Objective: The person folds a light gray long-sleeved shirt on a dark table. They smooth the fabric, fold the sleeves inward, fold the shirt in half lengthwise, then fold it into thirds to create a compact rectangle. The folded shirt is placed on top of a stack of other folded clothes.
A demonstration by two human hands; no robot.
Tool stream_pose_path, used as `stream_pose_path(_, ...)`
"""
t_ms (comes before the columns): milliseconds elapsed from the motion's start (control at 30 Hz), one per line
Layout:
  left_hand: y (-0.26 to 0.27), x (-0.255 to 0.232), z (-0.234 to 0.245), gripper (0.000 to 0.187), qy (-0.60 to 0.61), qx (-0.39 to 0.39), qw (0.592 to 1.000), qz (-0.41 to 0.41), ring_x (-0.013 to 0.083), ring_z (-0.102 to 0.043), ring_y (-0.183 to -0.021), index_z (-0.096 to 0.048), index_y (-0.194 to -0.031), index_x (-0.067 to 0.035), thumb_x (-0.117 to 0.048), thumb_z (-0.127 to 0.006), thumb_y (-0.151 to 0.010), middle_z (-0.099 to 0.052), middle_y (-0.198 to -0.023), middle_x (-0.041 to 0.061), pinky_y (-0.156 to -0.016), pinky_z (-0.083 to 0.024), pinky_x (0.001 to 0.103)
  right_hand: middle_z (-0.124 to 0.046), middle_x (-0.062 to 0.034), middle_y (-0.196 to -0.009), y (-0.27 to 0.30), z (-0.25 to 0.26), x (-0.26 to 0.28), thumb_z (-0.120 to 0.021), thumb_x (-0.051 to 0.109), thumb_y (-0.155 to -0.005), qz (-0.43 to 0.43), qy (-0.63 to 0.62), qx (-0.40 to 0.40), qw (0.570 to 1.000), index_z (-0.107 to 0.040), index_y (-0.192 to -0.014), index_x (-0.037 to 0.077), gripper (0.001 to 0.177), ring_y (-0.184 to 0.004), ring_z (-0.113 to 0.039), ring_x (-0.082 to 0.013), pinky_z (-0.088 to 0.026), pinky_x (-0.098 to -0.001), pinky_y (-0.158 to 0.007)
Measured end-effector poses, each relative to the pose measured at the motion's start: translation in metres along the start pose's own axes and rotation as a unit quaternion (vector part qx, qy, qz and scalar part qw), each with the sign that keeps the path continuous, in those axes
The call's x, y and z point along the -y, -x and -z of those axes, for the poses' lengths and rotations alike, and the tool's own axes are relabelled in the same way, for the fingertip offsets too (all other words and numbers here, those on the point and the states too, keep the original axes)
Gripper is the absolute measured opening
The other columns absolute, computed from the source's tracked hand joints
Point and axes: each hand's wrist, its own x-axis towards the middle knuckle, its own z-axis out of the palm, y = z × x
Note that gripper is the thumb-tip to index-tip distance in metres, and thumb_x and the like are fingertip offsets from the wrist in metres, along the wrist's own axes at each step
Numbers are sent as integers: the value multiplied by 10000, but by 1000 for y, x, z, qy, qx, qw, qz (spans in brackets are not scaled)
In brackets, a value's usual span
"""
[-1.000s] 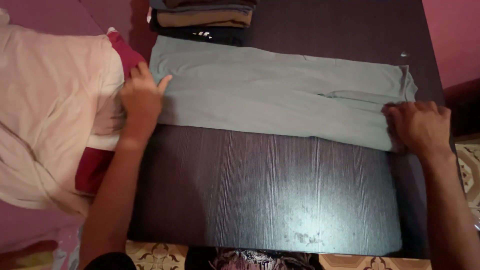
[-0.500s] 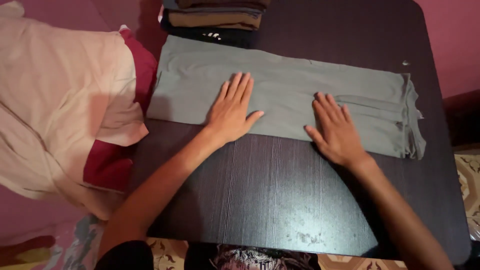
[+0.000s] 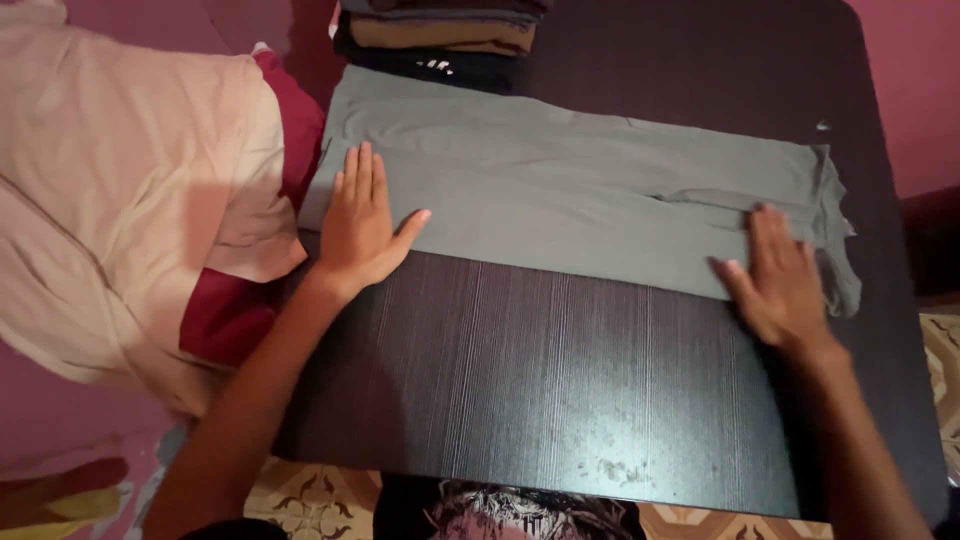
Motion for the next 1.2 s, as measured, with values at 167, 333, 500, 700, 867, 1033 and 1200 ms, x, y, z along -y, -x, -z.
stream_pose_path(167, 0, -4, 4, 889, -3, -18, 1000, -15, 540, -230, -1501, -344, -1458, 252, -475, -596, -1013, -268, -1572, 437, -1218, -220, 598, -80, -175, -1733, 13, 0, -66, -268, 547, -994, -104, 12, -6, 994, -130, -1633, -11, 860, -1598, -40, -315, -30, -620, -1230)
stream_pose_path(333, 2, -2, 0, 879, 3, -36, 999, -21, 561, -250, -1491, -353, -1450, 248, -460, -620, -1003, -277, -1566, 441, -1205, -243, 617, -86, -193, -1731, 16, 7, -69, -290, 553, -994, -155, -17, -5, 988, -159, -1625, -12, 857, -1599, -25, -323, -51, -619, -1220)
stream_pose_path(500, -9, -12, -2, 906, -27, -57, 997, -35, 563, -285, -1476, -416, -1419, 244, -511, -648, -975, -309, -1556, 429, -1201, -266, 615, -125, -275, -1711, -2, -15, -92, -310, 605, -997, -104, 35, -78, 991, -163, -1616, -111, 957, -1587, -47, -386, -19, -659, -1201)
stream_pose_path(700, -74, -97, -29, 940, 16, -21, 996, -85, 459, -353, -1493, -468, -1476, 111, -608, -704, -919, -402, -1568, 322, -1190, -298, 618, -434, -331, -1583, -52, -34, -8, -593, 461, -1070, 92, 53, -211, 972, -390, -1620, -51, 779, -1477, -373, -482, -291, -649, -1160)
stream_pose_path(867, -105, -138, -67, 934, 28, 72, 990, -118, 373, -268, -1554, -414, -1528, 52, -660, -571, -943, -333, -1641, 234, -1257, -228, 570, -358, -249, -1643, -81, -34, 65, -446, 607, -1045, 87, -19, -95, 991, -317, -1631, 23, 837, -1543, -274, -416, -217, -628, -1215)
stream_pose_path(1033, -105, -119, -62, 919, 11, 118, 987, -105, 324, -264, -1563, -359, -1584, -20, -692, -496, -971, -287, -1683, 154, -1253, -250, 572, -321, -165, -1684, -85, -41, 66, -380, 658, -1046, 79, -24, -63, 995, -318, -1633, 51, 847, -1577, -239, -318, -181, -568, -1259)
stream_pose_path(1200, -89, -60, -33, 864, -40, 66, 994, -71, 356, -371, -1505, -459, -1529, -2, -671, -513, -986, -417, -1612, 195, -1179, -333, 601, -308, -172, -1693, -75, -31, 34, -322, 631, -1083, 14, 13, -34, 999, -327, -1647, 81, 787, -1565, -251, -362, -180, -584, -1245)
